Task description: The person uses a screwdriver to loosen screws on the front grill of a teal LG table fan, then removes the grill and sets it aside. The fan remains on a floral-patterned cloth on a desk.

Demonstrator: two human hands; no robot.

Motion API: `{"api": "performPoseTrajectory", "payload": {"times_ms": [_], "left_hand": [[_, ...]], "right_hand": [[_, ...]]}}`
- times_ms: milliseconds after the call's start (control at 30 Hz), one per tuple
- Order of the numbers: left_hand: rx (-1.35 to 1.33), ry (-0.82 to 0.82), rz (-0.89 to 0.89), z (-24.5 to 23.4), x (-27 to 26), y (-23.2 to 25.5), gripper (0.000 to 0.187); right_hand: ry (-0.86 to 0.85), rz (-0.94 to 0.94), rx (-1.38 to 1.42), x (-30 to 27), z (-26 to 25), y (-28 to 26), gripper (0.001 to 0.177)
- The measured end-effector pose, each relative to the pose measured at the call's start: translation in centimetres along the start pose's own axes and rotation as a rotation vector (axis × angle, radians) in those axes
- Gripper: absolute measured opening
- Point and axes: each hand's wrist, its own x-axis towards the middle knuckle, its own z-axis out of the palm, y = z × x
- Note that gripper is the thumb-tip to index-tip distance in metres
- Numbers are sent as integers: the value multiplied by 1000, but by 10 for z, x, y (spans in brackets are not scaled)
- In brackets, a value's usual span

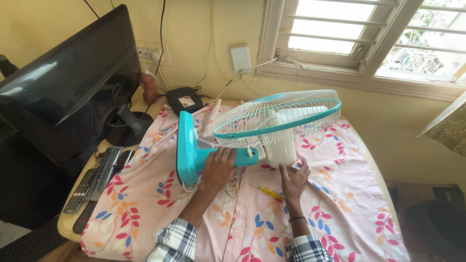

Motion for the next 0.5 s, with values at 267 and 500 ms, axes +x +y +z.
{"api": "performPoseTrajectory", "payload": {"times_ms": [267,500], "left_hand": [[9,-210,55,8,29,-12,56],[15,-239,132,14,36,-23,74]], "right_hand": [[-431,779,1135,-3,8,28,52],[-405,797,1250,-2,3,13,52]]}}
